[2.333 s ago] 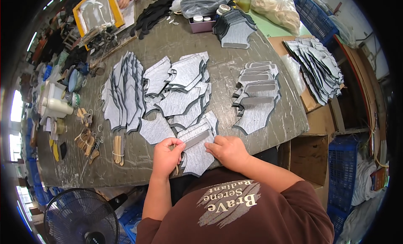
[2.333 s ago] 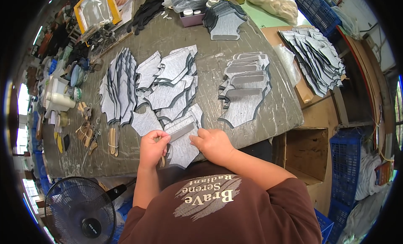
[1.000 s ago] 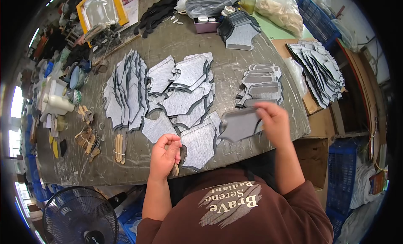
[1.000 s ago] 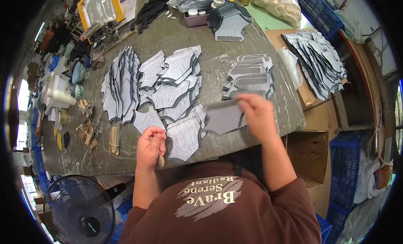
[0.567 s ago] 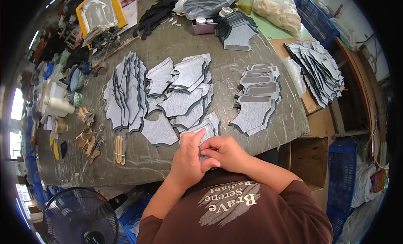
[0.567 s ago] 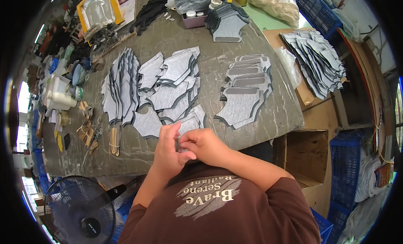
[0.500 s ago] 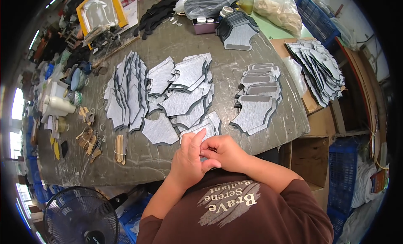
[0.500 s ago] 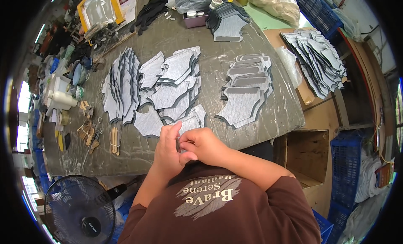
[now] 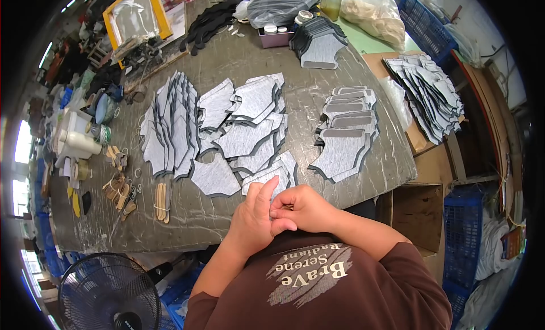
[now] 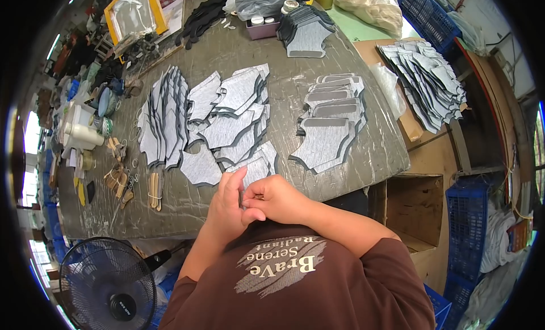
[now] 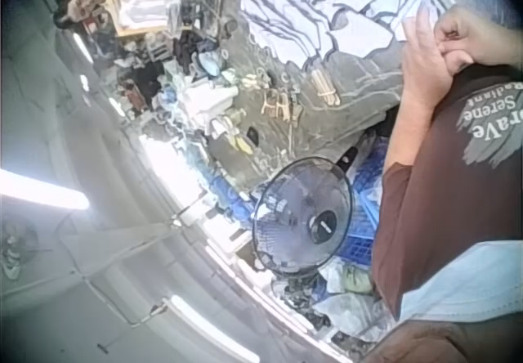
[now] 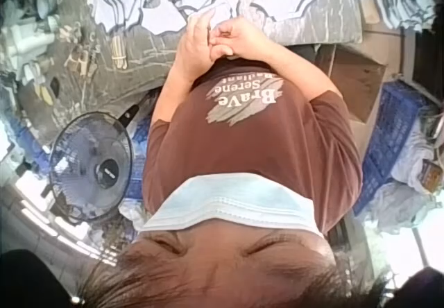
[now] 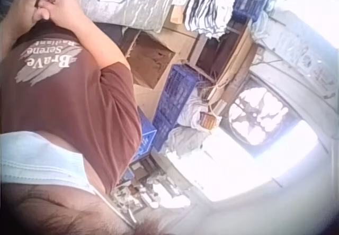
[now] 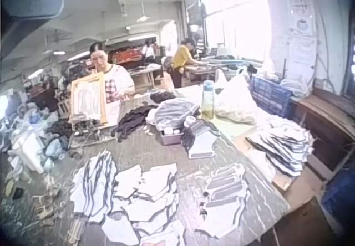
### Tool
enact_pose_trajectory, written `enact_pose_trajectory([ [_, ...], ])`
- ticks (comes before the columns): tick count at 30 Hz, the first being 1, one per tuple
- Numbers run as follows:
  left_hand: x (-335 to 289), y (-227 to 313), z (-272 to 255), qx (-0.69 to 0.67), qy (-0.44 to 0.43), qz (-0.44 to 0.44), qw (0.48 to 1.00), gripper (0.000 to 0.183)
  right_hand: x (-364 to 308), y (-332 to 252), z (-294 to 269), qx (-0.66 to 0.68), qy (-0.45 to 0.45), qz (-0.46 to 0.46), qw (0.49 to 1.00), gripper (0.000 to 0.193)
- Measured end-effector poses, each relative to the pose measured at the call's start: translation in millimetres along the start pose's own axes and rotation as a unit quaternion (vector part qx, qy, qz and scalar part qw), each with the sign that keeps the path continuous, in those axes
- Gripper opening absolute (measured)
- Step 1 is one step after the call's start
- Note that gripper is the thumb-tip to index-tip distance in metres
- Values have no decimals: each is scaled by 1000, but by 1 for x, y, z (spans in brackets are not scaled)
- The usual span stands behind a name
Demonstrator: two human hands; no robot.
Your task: Applying adhesive to the edges of cut fabric shoe components using a small brush/stick.
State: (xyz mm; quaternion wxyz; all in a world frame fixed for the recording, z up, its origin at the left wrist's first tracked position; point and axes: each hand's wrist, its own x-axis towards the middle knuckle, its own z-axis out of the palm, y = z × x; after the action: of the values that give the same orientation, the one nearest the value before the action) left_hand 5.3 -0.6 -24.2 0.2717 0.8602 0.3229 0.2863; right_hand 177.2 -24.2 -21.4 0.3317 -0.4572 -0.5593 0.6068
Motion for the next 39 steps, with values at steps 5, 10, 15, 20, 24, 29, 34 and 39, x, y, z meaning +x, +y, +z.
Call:
enact_pose_trajectory([
  [5, 1, -1, -2, -37, -14, -9, 999, 88, 2, 11, 1, 96, -17, 15, 995, 7],
  [10, 4, -7, -3, -142, 41, 16, 989, 59, 2, 17, 4, 186, -45, -1, 981, 6],
  [15, 4, -14, -12, -209, 24, -20, 977, 21, 3, 29, 2, 324, -54, 28, 944, 12],
  [20, 1, -20, -11, -242, 34, -131, 961, 5, 8, 29, -6, 477, 138, -14, 868, 11],
  [24, -12, -38, 0, -371, -68, -236, 895, 6, 3, 42, -53, 531, 226, -77, 813, 8],
  [29, -20, -33, -9, -393, -173, -232, 873, 5, -13, 39, -37, 46, 317, -74, 944, 17],
  [34, -27, -43, -11, -419, 78, -381, 821, 3, -13, 44, -8, -407, 202, -220, 864, 21],
  [39, -23, -43, -12, -313, 59, -443, 838, 8, -6, 58, -3, -468, 189, -230, 832, 16],
])
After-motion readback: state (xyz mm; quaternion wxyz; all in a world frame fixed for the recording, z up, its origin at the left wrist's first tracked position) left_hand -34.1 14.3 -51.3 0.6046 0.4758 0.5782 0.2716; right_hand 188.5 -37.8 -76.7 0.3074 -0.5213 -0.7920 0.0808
